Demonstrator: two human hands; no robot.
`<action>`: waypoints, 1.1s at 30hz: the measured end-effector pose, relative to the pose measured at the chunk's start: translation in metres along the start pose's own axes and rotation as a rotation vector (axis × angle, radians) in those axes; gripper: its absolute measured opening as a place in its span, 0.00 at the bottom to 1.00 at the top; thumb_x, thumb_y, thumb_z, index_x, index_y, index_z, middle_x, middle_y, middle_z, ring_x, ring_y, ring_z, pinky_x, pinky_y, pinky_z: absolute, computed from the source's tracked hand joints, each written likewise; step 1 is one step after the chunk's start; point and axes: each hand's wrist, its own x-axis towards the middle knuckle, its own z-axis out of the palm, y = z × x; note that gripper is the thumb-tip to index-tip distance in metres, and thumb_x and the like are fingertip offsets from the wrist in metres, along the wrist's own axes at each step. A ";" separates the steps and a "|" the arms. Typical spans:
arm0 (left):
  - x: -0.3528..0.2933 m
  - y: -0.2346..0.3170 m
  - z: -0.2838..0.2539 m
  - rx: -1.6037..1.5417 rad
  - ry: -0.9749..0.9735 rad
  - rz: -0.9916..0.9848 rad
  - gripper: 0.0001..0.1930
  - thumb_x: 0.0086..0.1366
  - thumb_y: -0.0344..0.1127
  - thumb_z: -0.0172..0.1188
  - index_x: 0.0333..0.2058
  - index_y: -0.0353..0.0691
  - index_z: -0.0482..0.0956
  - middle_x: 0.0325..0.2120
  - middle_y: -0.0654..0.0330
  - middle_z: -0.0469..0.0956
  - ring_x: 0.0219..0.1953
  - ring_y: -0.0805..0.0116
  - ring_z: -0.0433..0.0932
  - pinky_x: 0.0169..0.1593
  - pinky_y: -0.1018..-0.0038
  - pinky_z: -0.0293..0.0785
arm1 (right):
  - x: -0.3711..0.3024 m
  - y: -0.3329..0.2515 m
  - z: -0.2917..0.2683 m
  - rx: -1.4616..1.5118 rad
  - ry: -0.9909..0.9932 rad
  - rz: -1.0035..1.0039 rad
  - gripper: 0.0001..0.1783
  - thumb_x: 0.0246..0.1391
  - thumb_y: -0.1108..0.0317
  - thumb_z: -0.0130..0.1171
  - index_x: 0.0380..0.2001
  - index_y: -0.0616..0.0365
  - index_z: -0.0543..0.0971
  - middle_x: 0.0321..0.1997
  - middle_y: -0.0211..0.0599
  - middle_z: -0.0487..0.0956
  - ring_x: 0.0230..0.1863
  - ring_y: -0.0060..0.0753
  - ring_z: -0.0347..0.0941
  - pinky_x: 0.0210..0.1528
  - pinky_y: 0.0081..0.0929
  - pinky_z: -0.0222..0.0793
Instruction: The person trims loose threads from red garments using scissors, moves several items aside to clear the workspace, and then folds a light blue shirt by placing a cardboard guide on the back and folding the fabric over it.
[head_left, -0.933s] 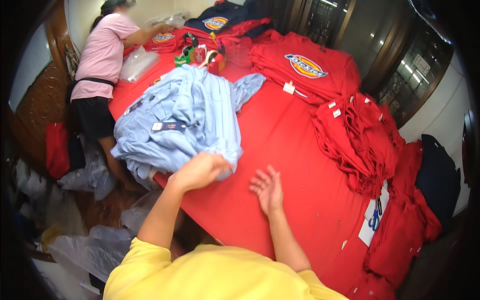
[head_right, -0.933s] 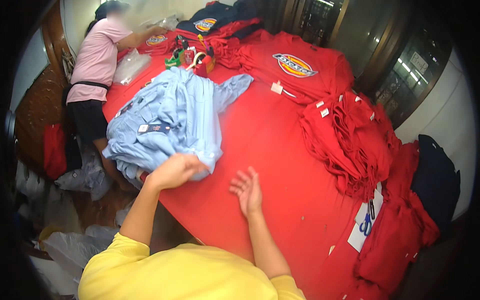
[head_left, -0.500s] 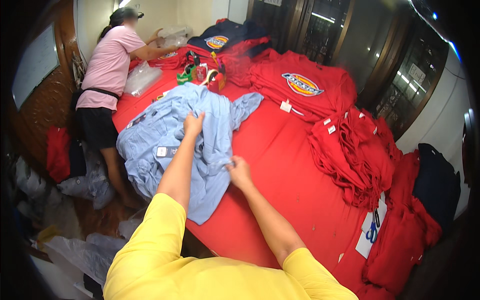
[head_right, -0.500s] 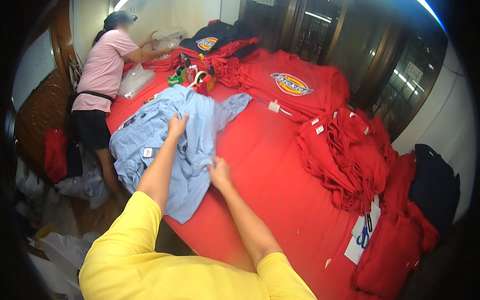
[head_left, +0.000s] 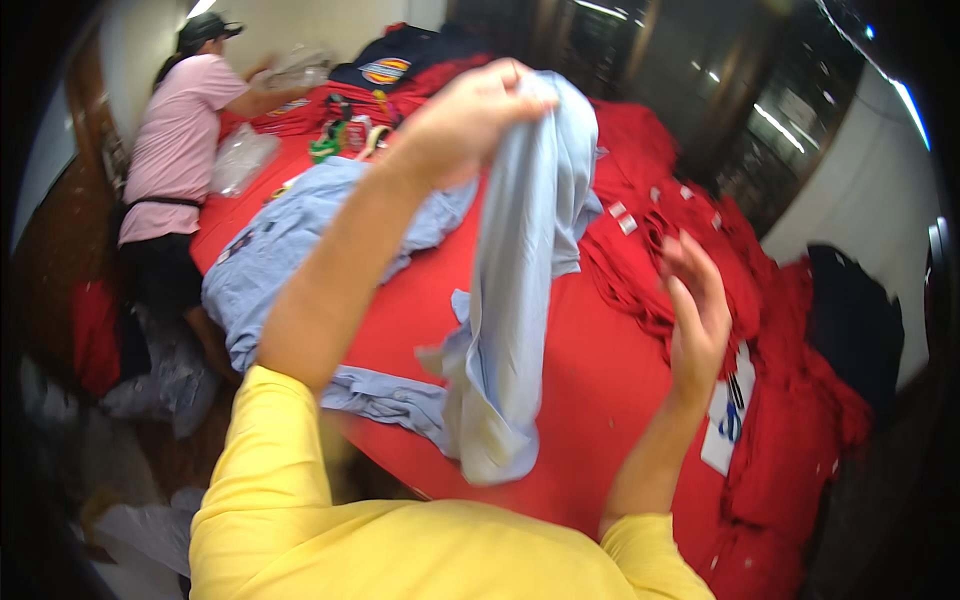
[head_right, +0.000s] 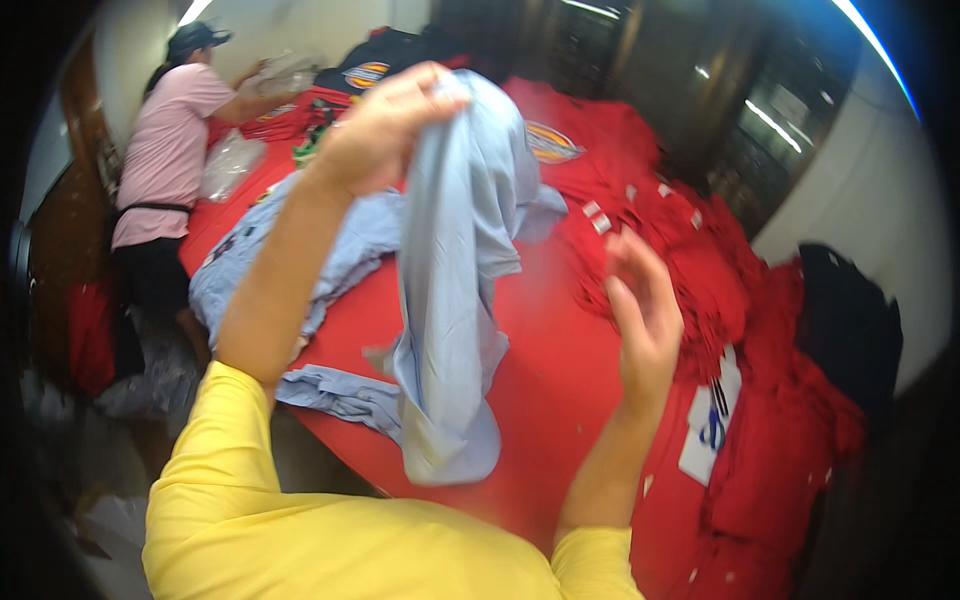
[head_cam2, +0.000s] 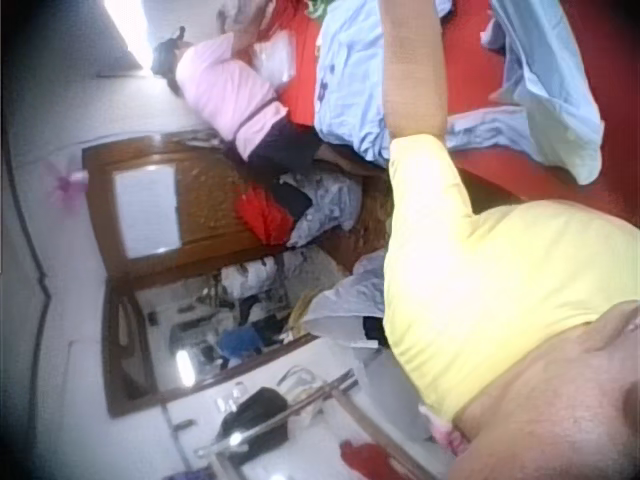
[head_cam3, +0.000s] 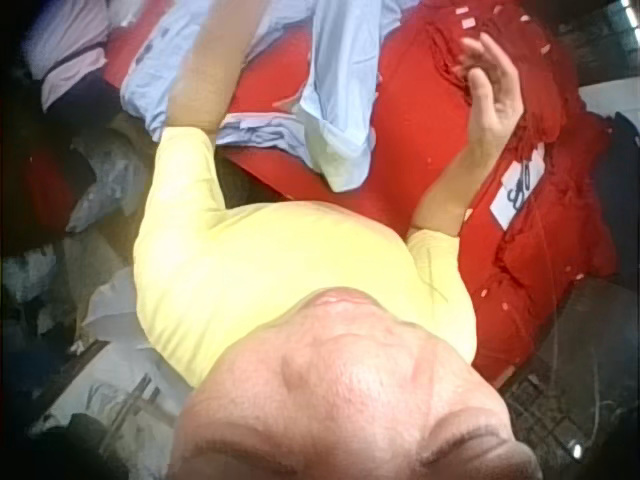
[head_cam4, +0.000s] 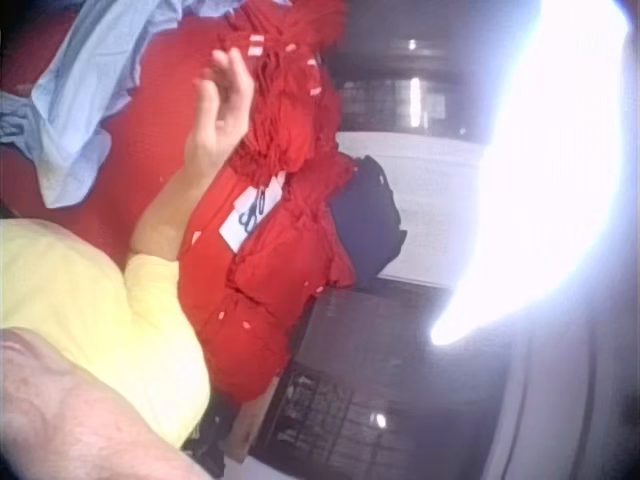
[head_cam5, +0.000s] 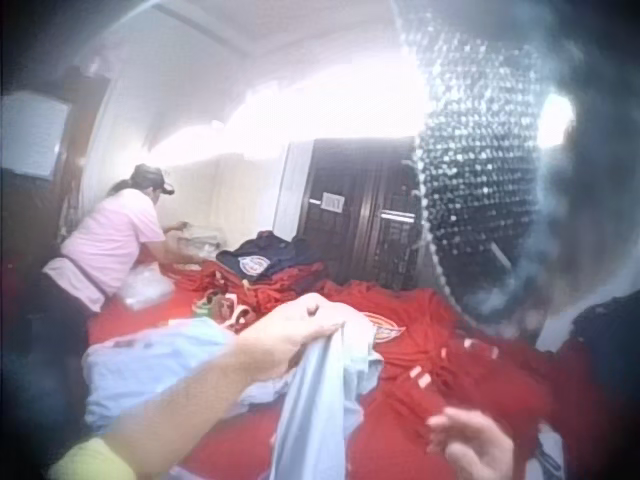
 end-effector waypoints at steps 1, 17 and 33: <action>0.007 0.014 0.008 0.012 -0.016 -0.014 0.10 0.65 0.34 0.58 0.41 0.37 0.73 0.35 0.61 0.79 0.36 0.73 0.79 0.43 0.74 0.75 | 0.006 0.006 -0.011 -0.217 0.114 0.074 0.35 0.49 0.72 0.62 0.62 0.62 0.66 0.55 0.44 0.73 0.51 0.34 0.72 0.51 0.28 0.68; -0.083 0.141 -0.068 0.413 -0.361 0.271 0.14 0.61 0.31 0.58 0.45 0.33 0.72 0.39 0.55 0.78 0.39 0.68 0.79 0.42 0.73 0.76 | -0.046 0.012 -0.002 0.333 -0.678 0.399 0.22 0.59 0.55 0.57 0.42 0.66 0.80 0.42 0.35 0.81 0.48 0.27 0.73 0.53 0.27 0.66; -0.213 0.103 -0.014 1.075 -0.312 -0.071 0.19 0.41 0.15 0.49 0.33 0.36 0.81 0.31 0.55 0.80 0.39 0.57 0.77 0.45 0.69 0.73 | -0.085 0.194 0.180 -0.664 -0.470 0.004 0.23 0.44 0.83 0.48 0.43 0.56 0.80 0.51 0.50 0.75 0.53 0.56 0.67 0.59 0.42 0.64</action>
